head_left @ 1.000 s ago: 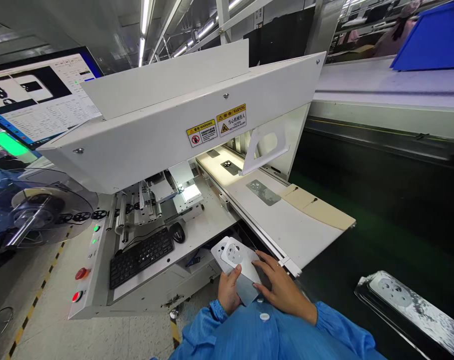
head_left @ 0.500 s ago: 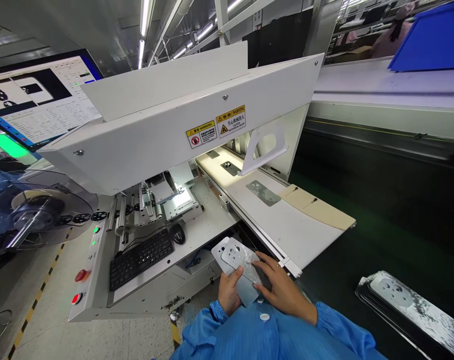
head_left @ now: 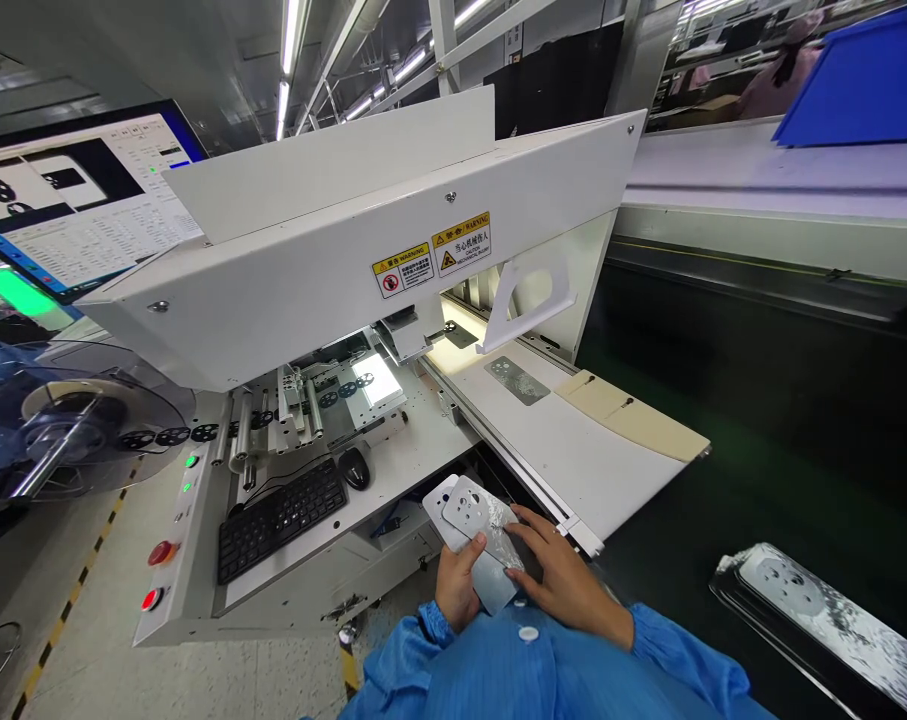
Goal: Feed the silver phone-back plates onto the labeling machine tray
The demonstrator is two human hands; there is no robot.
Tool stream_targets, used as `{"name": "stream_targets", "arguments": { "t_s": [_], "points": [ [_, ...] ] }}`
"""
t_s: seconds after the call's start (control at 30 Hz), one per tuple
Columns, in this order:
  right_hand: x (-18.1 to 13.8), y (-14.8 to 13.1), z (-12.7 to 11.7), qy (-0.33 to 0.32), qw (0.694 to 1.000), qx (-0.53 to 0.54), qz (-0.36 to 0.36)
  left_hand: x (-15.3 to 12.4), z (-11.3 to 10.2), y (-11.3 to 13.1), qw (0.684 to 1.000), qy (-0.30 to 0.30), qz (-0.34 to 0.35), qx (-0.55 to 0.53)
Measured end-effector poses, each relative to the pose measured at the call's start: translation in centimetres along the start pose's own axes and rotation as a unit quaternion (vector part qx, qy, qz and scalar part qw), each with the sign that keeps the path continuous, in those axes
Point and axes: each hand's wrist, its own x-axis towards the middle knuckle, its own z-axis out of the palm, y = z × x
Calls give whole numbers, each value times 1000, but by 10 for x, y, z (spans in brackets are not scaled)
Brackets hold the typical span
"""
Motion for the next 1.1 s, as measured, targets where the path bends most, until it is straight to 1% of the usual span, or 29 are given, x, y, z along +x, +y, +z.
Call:
{"name": "stream_targets", "arguments": {
  "t_s": [0.23,0.53,0.83,1.1],
  "points": [
    [1,-3,-2,-7,1000,4,6,2,-1,-1,1000,16,-4,-6],
    [-1,0,0,1,1000,9,5,4,-3,-5,1000,14,-7,-9],
    [-3,-1,-1,-7,1000,3,14,1,-2,-3,1000,-9,-6,2],
    [-4,0,0,-7,1000,-6,11,1,-1,-4,1000,8,-4,3]
  ]
}}
